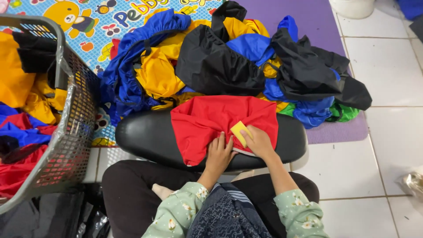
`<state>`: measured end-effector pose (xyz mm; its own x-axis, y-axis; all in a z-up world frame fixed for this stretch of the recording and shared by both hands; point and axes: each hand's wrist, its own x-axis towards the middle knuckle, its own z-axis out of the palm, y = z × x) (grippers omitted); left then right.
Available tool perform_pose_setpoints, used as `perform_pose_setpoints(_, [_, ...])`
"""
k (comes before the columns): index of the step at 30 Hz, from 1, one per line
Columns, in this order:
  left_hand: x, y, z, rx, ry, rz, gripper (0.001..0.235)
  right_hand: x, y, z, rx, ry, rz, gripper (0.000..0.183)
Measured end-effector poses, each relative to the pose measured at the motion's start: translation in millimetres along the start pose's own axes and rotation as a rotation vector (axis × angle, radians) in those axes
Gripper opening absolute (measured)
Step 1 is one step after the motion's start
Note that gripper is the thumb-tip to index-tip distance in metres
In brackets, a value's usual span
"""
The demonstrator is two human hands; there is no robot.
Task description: The person sits on the floor and uses a yellow sponge to wipe a red garment placed on a black cushion. After cleaning, the person folds the garment and places it into a clear plastic bag.
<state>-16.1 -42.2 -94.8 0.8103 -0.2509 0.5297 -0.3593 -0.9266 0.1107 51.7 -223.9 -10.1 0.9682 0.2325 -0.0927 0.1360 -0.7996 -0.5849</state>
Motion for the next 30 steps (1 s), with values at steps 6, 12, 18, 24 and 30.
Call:
perform_pose_setpoints(6, [-16.0,-6.7,0.4,0.005,0.018,0.124,0.029,-5.5,-10.6,-11.3,0.261,0.139,0.103,0.043])
perform_pose_setpoints(12, [-12.6,-7.8,-30.7,-0.001,-0.186,0.064,0.041,80.8,-60.0,75.4,0.547,-0.167,-0.011,0.04])
perform_pose_setpoints(18, [-27.8,-19.5,-10.2,-0.1,-0.064,0.094,0.043,143.0,-144.9,129.7,0.989,-0.415,0.025,0.049])
perform_pose_setpoints(24, [-28.1,-19.2,-0.9,-0.149,0.035,0.059,0.037,210.8,-99.9,119.1,0.454,0.342,-0.202,0.029])
perform_pose_setpoints(30, [-21.1,-24.9,12.2,-0.074,0.053,0.053,0.032,66.9,-88.0,96.3,-0.011,-0.067,-0.716,0.052])
